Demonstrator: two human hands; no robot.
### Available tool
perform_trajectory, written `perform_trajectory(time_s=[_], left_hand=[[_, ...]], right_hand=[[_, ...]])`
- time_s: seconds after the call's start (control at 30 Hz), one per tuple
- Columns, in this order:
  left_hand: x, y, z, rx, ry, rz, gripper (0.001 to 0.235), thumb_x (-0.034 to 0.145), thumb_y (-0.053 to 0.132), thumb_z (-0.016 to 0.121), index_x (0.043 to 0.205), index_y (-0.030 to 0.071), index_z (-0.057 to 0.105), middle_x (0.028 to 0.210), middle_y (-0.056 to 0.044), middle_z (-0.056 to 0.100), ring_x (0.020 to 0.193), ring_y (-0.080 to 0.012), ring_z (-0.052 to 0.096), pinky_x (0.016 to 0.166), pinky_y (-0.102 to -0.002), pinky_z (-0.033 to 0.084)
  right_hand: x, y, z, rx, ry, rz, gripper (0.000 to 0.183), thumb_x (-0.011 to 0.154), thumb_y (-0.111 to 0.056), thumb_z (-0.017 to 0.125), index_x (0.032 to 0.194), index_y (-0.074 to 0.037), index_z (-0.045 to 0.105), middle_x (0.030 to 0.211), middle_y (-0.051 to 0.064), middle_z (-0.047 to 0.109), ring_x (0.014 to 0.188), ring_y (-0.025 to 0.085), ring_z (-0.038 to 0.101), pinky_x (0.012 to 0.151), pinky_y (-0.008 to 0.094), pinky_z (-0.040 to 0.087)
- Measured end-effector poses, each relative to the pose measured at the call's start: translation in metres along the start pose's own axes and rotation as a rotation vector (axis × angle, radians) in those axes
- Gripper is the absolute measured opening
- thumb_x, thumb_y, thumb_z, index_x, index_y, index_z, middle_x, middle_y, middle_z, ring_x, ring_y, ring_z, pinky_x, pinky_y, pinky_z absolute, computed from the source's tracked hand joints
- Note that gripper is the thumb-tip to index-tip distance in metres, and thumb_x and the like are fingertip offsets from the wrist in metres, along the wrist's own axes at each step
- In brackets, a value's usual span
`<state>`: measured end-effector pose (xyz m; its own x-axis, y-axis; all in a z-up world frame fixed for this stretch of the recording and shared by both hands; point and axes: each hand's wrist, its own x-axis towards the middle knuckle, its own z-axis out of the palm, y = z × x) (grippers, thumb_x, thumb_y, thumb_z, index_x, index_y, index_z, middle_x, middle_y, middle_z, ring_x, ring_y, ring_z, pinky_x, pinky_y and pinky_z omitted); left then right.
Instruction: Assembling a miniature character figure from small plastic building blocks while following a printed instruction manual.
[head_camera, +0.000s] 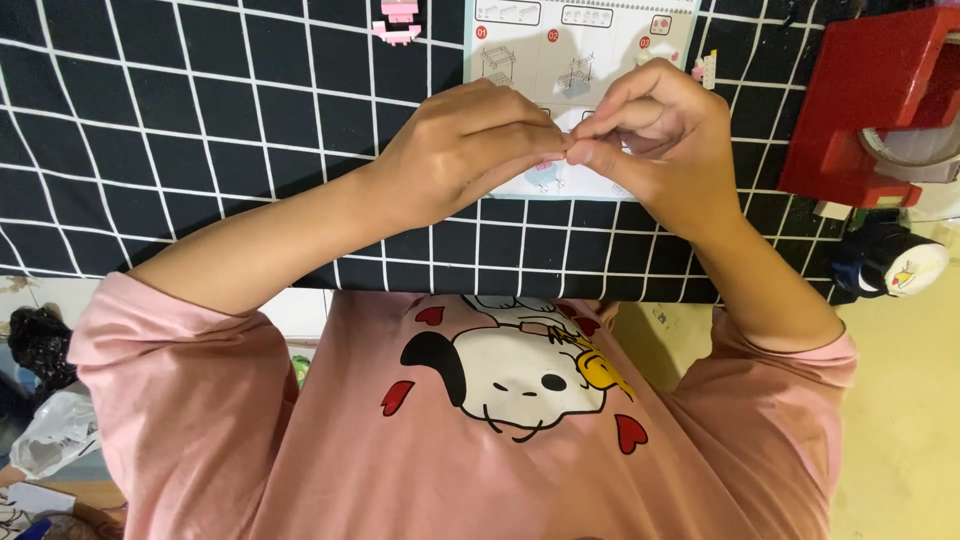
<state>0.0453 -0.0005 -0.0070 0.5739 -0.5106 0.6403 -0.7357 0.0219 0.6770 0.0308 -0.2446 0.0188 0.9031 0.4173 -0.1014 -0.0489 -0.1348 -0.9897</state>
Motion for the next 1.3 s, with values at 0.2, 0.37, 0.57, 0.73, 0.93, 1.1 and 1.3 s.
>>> perform_trajectory(time_s=[0.2,0.37,0.57,0.73,0.93,1.1,1.3], left_hand=[[-0.004,-0.003,0.005,0.019,0.024,-0.012,0.013,0.107,-0.004,0.067,0.119,-0.008,0.068,0.103,-0.020,0.066,0.089,-0.0330,0.070,0.080,-0.041,0.059],[-0.005,0.002,0.007,-0.018,0.042,-0.071,0.014,0.106,-0.005,0.068,0.120,-0.006,0.067,0.102,-0.019,0.066,0.090,-0.0317,0.069,0.081,-0.039,0.058],[-0.005,0.008,0.009,-0.128,0.079,-0.195,0.014,0.106,-0.006,0.067,0.119,-0.004,0.067,0.103,-0.020,0.067,0.093,-0.0296,0.071,0.084,-0.035,0.061],[-0.005,0.011,0.009,-0.187,0.101,-0.210,0.013,0.105,-0.006,0.068,0.118,-0.004,0.067,0.101,-0.019,0.067,0.090,-0.0283,0.070,0.081,-0.033,0.061],[-0.007,0.017,0.013,-0.229,0.156,-0.288,0.013,0.104,-0.001,0.070,0.117,0.001,0.070,0.102,-0.016,0.071,0.090,-0.0245,0.070,0.078,-0.029,0.058],[-0.002,0.005,0.004,-0.243,0.127,-0.178,0.017,0.103,-0.008,0.074,0.118,-0.005,0.069,0.106,-0.024,0.076,0.098,-0.0311,0.076,0.092,-0.033,0.068],[-0.006,0.007,-0.046,0.293,-0.115,-0.143,0.025,0.105,0.018,0.083,0.103,-0.005,0.073,0.095,-0.016,0.068,0.087,-0.0319,0.068,0.080,-0.042,0.057]], right_hand=[[-0.005,-0.004,0.010,0.034,0.079,-0.008,0.034,0.096,0.012,0.078,0.106,-0.003,0.048,0.102,0.020,0.071,0.099,0.023,0.073,0.091,0.031,0.062],[-0.006,-0.003,0.013,0.015,0.095,-0.082,0.034,0.098,0.013,0.075,0.105,-0.002,0.046,0.104,0.022,0.071,0.098,0.026,0.073,0.091,0.033,0.061],[-0.007,-0.001,0.019,-0.091,0.139,-0.276,0.035,0.098,0.018,0.073,0.101,0.000,0.044,0.099,0.027,0.070,0.093,0.031,0.074,0.080,0.032,0.059],[-0.008,0.010,0.019,-0.271,0.141,-0.571,0.034,0.096,0.020,0.072,0.098,0.001,0.043,0.090,0.028,0.068,0.089,0.041,0.075,0.074,0.042,0.062],[-0.014,0.012,0.018,-0.366,0.147,-0.639,0.039,0.092,0.023,0.074,0.090,-0.002,0.044,0.093,0.025,0.072,0.085,0.037,0.074,0.083,0.044,0.057],[-0.005,0.021,0.001,-0.429,0.089,-0.662,0.027,0.099,0.023,0.074,0.099,0.006,0.052,0.089,0.025,0.069,0.087,0.037,0.078,0.068,0.032,0.061],[0.006,0.018,-0.010,-0.706,0.037,-0.471,0.016,0.100,0.024,0.075,0.105,0.008,0.074,0.098,0.021,0.074,0.090,0.031,0.070,0.084,0.039,0.056]])
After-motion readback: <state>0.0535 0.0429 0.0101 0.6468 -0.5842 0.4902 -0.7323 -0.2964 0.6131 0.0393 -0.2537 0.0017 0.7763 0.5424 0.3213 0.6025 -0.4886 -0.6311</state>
